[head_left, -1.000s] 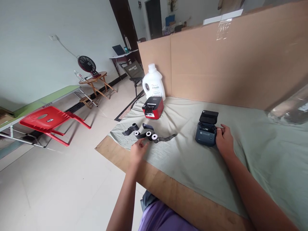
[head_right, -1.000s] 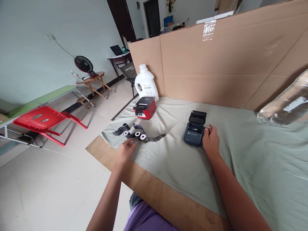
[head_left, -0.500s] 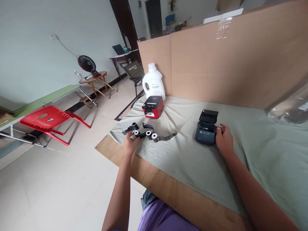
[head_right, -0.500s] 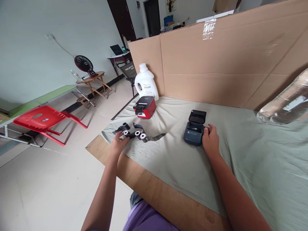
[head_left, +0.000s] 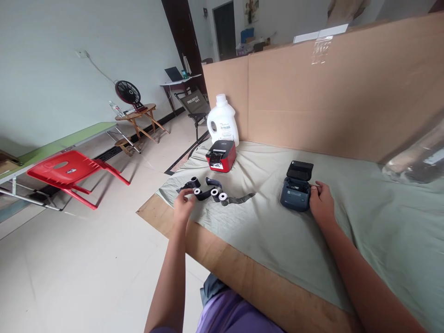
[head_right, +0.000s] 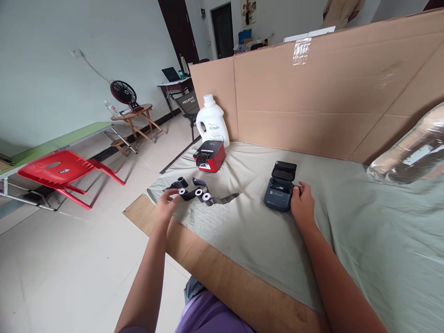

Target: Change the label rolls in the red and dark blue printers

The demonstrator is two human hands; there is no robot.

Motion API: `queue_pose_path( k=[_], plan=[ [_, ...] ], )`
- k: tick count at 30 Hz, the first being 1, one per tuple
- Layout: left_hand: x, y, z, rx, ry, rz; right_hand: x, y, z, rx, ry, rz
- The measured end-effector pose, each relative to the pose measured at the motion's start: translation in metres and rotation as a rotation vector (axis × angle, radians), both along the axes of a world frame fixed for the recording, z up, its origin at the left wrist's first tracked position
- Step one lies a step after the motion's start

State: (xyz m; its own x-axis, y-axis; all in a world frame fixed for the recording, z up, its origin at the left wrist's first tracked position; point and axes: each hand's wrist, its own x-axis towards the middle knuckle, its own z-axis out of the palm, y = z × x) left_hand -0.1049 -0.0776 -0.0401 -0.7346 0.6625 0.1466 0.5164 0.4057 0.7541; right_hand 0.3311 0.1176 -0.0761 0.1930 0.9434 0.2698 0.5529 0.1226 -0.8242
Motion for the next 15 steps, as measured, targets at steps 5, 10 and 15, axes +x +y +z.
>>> queue_pose_path(
  k=[5,10,15],
  plan=[
    [-0.031,0.018,0.029,-0.12,0.368,-0.048,0.001,0.003,-0.004,0.019,0.018,0.002],
    [-0.051,0.057,0.044,-0.48,0.47,-0.347,0.0,0.003,-0.004,0.014,0.006,0.004],
    [-0.057,0.075,0.065,-0.238,0.26,-0.276,0.0,0.002,-0.004,0.007,0.048,0.024]
  ],
)
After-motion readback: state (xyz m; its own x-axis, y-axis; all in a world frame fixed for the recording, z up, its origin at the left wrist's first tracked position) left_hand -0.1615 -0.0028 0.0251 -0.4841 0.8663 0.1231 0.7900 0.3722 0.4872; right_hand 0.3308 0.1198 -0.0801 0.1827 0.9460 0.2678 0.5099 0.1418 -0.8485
